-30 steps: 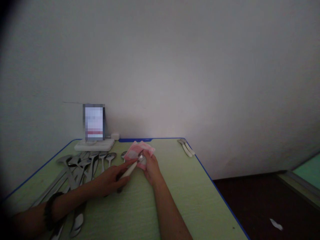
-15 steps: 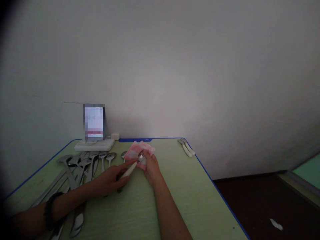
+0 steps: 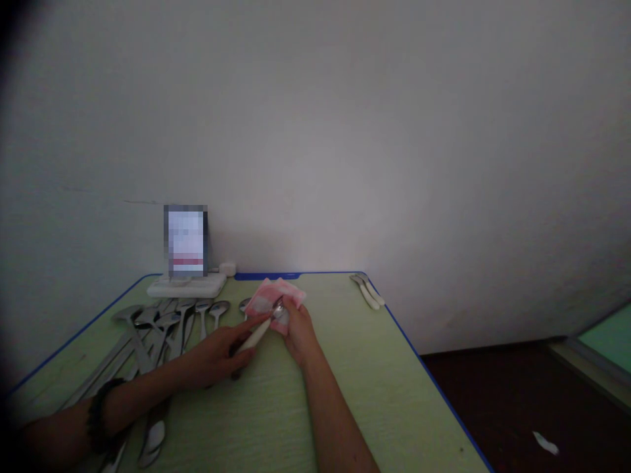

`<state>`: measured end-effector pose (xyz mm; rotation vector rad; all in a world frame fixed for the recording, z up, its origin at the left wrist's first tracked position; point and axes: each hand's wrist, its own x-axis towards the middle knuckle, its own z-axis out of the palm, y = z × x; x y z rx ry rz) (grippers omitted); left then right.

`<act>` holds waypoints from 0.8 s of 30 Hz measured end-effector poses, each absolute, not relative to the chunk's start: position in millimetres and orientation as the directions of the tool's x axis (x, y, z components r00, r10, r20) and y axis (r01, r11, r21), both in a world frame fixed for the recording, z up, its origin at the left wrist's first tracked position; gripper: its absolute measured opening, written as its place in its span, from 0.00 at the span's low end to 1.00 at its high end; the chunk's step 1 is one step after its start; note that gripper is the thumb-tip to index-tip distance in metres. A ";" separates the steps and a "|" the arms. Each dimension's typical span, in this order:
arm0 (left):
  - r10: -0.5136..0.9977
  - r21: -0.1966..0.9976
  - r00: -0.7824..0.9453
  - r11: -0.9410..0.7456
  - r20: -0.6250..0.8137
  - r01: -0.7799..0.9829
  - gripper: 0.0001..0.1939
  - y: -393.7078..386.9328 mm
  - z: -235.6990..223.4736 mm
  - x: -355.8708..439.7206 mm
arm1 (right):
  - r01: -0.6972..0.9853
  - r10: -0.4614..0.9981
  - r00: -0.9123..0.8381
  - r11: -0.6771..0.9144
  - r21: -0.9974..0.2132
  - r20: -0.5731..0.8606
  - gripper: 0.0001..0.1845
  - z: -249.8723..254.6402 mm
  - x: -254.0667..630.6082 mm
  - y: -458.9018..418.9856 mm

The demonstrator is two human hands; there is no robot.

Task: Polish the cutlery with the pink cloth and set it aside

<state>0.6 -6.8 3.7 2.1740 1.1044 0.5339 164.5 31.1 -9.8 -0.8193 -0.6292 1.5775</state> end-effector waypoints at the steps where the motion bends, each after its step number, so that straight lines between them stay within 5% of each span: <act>1: 0.820 0.694 0.568 -0.450 0.071 0.562 0.30 -6.6 3.6 0.6 | -0.607 0.985 -0.062 -0.165 -0.778 -0.161 0.13 -9.3 164.5 30.9; 24: 0.822 0.667 0.565 -0.460 0.071 0.586 0.30 -8.5 4.9 0.9 | -0.610 0.987 -0.070 -0.158 -0.777 -0.145 0.13 -11.3 165.4 31.7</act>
